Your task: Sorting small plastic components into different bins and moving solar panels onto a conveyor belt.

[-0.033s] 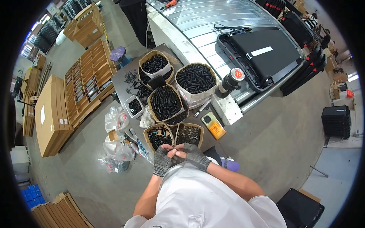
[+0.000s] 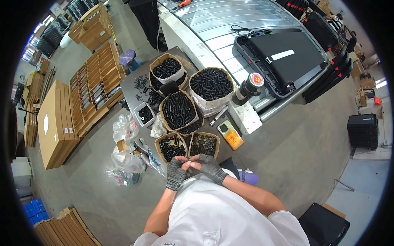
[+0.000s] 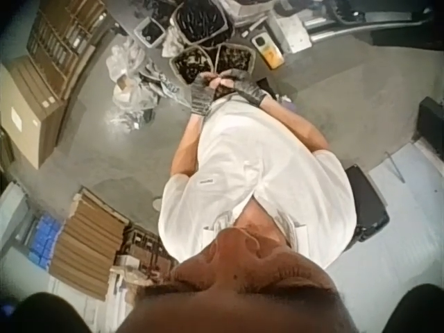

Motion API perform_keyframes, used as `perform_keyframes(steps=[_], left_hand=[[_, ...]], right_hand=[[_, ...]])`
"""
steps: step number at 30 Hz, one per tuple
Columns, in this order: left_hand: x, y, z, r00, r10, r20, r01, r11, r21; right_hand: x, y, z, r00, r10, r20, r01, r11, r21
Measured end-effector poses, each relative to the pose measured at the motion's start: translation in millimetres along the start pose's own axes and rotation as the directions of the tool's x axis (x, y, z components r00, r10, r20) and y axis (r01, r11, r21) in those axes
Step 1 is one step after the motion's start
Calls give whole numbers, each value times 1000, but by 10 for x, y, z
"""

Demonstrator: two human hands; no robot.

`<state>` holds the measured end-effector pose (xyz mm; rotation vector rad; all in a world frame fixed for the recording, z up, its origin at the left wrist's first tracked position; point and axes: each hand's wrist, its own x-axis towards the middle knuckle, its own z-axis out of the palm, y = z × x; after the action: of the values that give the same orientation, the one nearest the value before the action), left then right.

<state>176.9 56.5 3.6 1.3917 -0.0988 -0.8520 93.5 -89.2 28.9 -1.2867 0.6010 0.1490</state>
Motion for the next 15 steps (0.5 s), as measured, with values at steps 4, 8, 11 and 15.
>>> perform_keyframes(steps=[4,8,11,15], left_hand=[[7,-71,48,998,60,-38,-56,994,91],[-26,-87,98,995,90,-34,-78,962,262],[-10,5,133,989,146,24,-145,933,329],[-38,102,8,981,-112,159,85,982,168]], right_hand=[[-27,36,-35,999,-23,-33,20,996,-91],[-62,62,24,995,-48,-85,30,980,-194],[-23,58,-40,988,-73,-134,47,981,-190],[-60,60,-248,994,-108,-2,101,937,-333]])
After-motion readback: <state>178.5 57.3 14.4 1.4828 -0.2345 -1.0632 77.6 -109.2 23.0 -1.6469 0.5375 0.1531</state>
